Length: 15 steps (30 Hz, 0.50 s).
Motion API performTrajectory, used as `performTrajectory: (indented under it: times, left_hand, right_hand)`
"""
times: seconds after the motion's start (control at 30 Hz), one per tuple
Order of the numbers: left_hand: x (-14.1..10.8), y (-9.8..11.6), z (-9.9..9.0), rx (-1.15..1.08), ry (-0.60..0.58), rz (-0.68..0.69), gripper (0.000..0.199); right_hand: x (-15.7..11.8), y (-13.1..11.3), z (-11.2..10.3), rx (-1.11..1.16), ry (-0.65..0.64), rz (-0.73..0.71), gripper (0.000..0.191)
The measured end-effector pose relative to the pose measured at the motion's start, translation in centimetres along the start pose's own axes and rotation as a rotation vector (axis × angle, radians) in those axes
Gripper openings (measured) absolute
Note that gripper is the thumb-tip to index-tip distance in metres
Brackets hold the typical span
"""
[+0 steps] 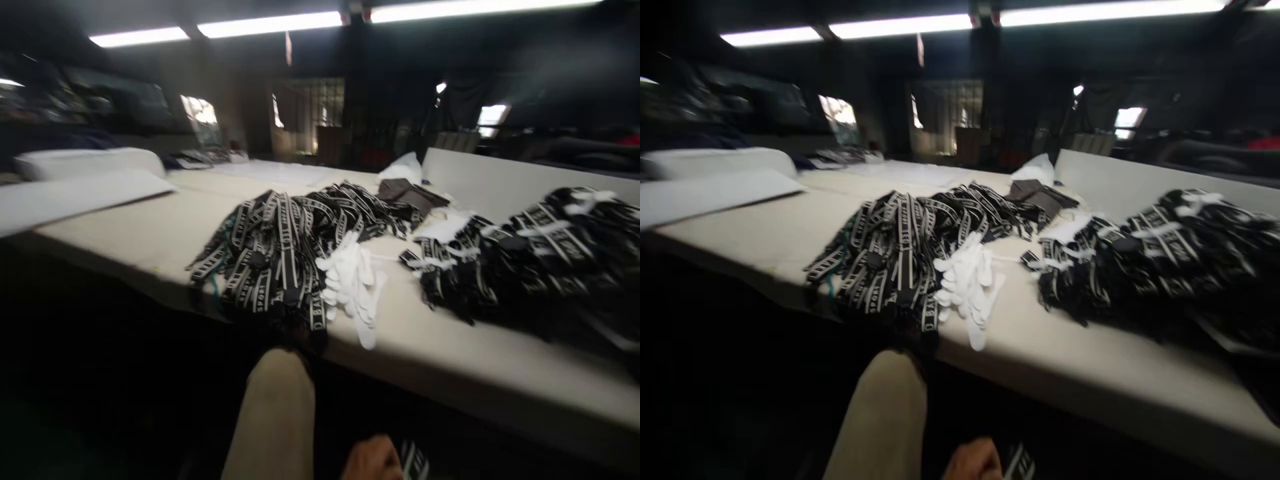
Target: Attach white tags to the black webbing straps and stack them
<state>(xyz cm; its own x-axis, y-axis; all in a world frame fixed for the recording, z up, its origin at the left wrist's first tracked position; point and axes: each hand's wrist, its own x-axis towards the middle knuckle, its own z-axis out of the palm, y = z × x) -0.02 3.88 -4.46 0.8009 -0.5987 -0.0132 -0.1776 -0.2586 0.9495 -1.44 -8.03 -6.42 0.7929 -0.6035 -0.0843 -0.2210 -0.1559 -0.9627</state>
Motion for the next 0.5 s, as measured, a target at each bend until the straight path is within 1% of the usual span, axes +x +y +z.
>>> performTrajectory:
  times: [0.03, 0.07, 0.1, 0.13, 0.17, 0.2, 0.27, 0.3, 0.37, 0.43, 0.5]
  left_hand:
    - [0.1, 0.2, 0.4, -0.008, -0.025, 0.010, 0.021]
    - [0.3, 0.4, 0.6, 0.010, -0.023, 0.040, 0.020]
    - [0.4, 0.7, 0.8, 0.119, 0.042, 0.157, 0.025]
    - [0.7, 1.1, 0.8, 0.186, 0.107, 0.264, 0.026]
    - [0.9, 1.5, 0.8, 0.212, 0.168, 0.345, 0.024]
    - [1.2, 1.9, 0.7, 0.219, 0.204, 0.409, 0.022]
    - [1.6, 2.7, 0.4, 0.210, 0.248, 0.453, 0.019]
    - [1.7, 3.0, 0.2, 0.198, 0.259, 0.445, 0.018]
    - [1.5, 3.6, 0.0, 0.173, 0.278, 0.363, 0.017]
    - [1.2, 4.0, -0.1, 0.126, 0.288, 0.229, 0.016]
    - [1.0, 4.2, -0.3, 0.011, 0.259, 0.084, 0.018]
  right_hand:
    - [-1.7, 0.0, -1.7, -0.029, 0.014, 0.024, 0.024]
    - [-3.3, -0.4, -3.0, -0.048, 0.020, 0.042, 0.030]
    - [-4.4, -1.1, -3.9, -0.055, -0.022, 0.036, 0.037]
    - [-5.2, -2.0, -4.4, -0.041, -0.031, 0.018, 0.040]
    - [-5.5, -2.9, -4.5, -0.015, -0.027, 0.012, 0.040]
    - [-5.4, -3.6, -4.6, 0.012, -0.014, 0.001, 0.039]
    - [-4.7, -4.4, -4.6, 0.031, 0.003, -0.026, 0.036]
    - [-4.3, -4.4, -4.7, 0.031, 0.011, -0.033, 0.034]
    - [-4.0, -3.9, -4.9, 0.020, 0.032, -0.023, 0.034]
    - [-4.0, -3.2, -5.1, 0.016, 0.048, -0.002, 0.035]
    - [-4.1, -2.8, -5.3, 0.006, 0.057, -0.013, 0.037]
